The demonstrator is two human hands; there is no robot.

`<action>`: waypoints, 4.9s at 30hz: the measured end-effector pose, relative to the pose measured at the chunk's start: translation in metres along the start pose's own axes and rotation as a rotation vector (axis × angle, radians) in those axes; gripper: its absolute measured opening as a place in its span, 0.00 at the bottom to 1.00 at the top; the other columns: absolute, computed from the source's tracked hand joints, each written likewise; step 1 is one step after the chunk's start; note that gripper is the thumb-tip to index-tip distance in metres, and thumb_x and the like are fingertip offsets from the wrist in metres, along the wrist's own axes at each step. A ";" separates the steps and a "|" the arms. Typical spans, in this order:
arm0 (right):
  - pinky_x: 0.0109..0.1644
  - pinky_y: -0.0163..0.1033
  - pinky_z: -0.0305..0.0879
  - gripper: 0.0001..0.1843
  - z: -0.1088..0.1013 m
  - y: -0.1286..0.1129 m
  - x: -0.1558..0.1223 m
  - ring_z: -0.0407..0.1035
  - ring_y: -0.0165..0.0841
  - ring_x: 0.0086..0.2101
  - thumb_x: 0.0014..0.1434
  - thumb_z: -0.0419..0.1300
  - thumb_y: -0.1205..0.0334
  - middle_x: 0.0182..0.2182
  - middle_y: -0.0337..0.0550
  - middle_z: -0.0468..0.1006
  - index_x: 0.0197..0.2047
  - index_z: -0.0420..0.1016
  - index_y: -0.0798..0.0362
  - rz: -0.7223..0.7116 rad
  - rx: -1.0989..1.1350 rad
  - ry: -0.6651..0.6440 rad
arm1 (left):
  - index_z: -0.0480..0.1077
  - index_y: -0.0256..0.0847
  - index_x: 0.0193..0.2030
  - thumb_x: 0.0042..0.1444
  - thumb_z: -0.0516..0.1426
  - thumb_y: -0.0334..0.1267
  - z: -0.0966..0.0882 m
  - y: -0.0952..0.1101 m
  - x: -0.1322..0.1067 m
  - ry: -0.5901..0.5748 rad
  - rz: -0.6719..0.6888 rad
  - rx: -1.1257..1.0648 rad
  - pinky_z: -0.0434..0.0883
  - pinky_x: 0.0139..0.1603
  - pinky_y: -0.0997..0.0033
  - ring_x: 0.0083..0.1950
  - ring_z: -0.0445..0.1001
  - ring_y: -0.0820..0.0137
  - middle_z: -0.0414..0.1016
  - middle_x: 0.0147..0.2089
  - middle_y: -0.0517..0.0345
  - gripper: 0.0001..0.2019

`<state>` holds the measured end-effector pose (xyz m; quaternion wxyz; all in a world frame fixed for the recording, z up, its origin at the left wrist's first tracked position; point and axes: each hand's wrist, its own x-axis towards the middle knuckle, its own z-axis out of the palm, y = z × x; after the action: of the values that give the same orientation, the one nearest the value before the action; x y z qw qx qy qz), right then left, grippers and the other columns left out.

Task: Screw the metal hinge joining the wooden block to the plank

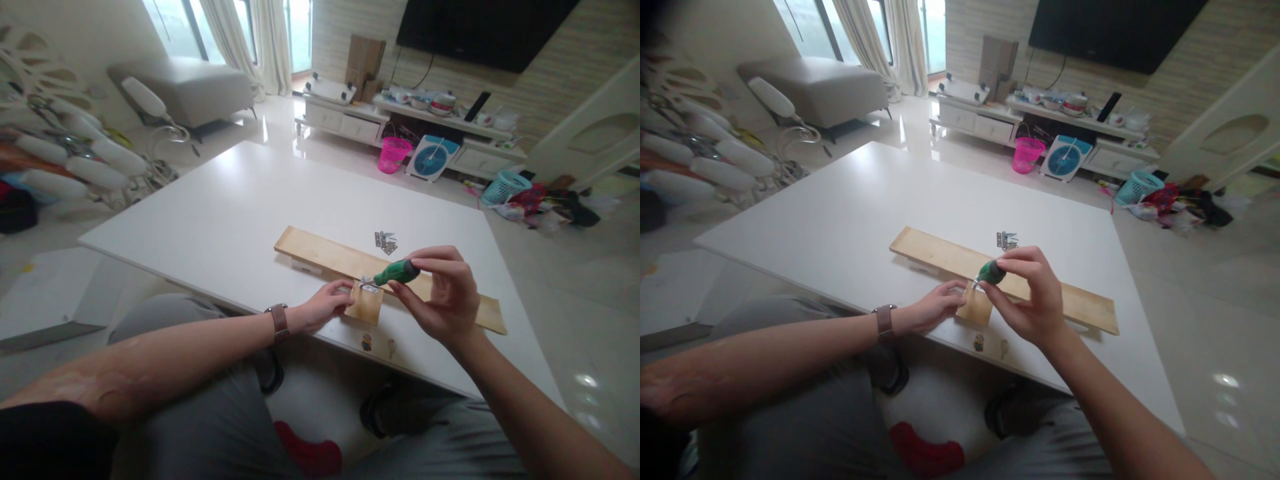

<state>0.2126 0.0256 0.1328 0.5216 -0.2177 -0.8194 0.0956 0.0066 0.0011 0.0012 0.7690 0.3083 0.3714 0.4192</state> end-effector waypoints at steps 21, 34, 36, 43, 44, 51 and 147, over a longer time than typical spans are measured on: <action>0.52 0.55 0.80 0.29 0.003 -0.013 0.011 0.79 0.45 0.51 0.59 0.69 0.73 0.53 0.50 0.80 0.62 0.77 0.43 0.011 -0.002 -0.072 | 0.75 0.40 0.47 0.46 0.72 0.37 -0.001 -0.003 0.003 -0.001 0.007 -0.010 0.67 0.39 0.71 0.37 0.74 0.70 0.76 0.38 0.57 0.21; 0.39 0.47 0.79 0.32 0.006 -0.016 0.016 0.77 0.39 0.41 0.53 0.75 0.73 0.44 0.46 0.80 0.59 0.80 0.41 -0.038 -0.086 -0.039 | 0.72 0.41 0.46 0.44 0.71 0.35 0.000 -0.003 0.003 -0.005 -0.002 -0.025 0.67 0.39 0.70 0.37 0.73 0.71 0.75 0.39 0.57 0.22; 0.39 0.46 0.79 0.31 0.006 -0.016 0.016 0.77 0.39 0.41 0.55 0.74 0.73 0.44 0.46 0.79 0.59 0.81 0.40 -0.043 -0.119 -0.045 | 0.72 0.41 0.46 0.44 0.71 0.34 -0.001 -0.003 0.003 -0.001 -0.008 -0.025 0.67 0.39 0.71 0.37 0.73 0.71 0.75 0.40 0.57 0.22; 0.55 0.54 0.79 0.33 0.003 -0.020 0.015 0.78 0.47 0.55 0.59 0.66 0.76 0.59 0.52 0.79 0.65 0.77 0.45 0.027 0.004 -0.178 | 0.74 0.41 0.46 0.45 0.68 0.33 -0.002 -0.007 0.005 0.003 0.009 -0.015 0.65 0.35 0.73 0.33 0.71 0.74 0.75 0.37 0.60 0.19; 0.56 0.54 0.78 0.33 0.003 -0.021 0.015 0.78 0.47 0.55 0.59 0.65 0.77 0.59 0.52 0.80 0.66 0.76 0.45 0.030 0.019 -0.184 | 0.74 0.41 0.46 0.45 0.68 0.33 -0.002 -0.007 0.005 0.003 0.011 -0.015 0.65 0.35 0.73 0.33 0.70 0.74 0.75 0.36 0.60 0.19; 0.41 0.44 0.77 0.33 0.005 -0.015 0.015 0.78 0.38 0.42 0.52 0.74 0.77 0.45 0.47 0.81 0.59 0.79 0.47 -0.038 -0.043 -0.068 | 0.72 0.41 0.46 0.43 0.69 0.35 -0.002 -0.004 0.005 0.001 0.001 0.000 0.65 0.36 0.72 0.33 0.71 0.74 0.74 0.36 0.60 0.21; 0.34 0.38 0.73 0.16 0.007 -0.020 0.021 0.72 0.32 0.33 0.63 0.70 0.65 0.34 0.38 0.77 0.52 0.75 0.46 -0.069 -0.135 -0.046 | 0.72 0.40 0.48 0.47 0.70 0.38 0.003 0.000 -0.001 -0.014 0.010 0.025 0.69 0.41 0.70 0.39 0.78 0.67 0.79 0.37 0.58 0.22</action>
<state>0.1933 0.0183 0.1543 0.4899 -0.2217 -0.8427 0.0271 0.0089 -0.0001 0.0035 0.7656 0.3229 0.3696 0.4160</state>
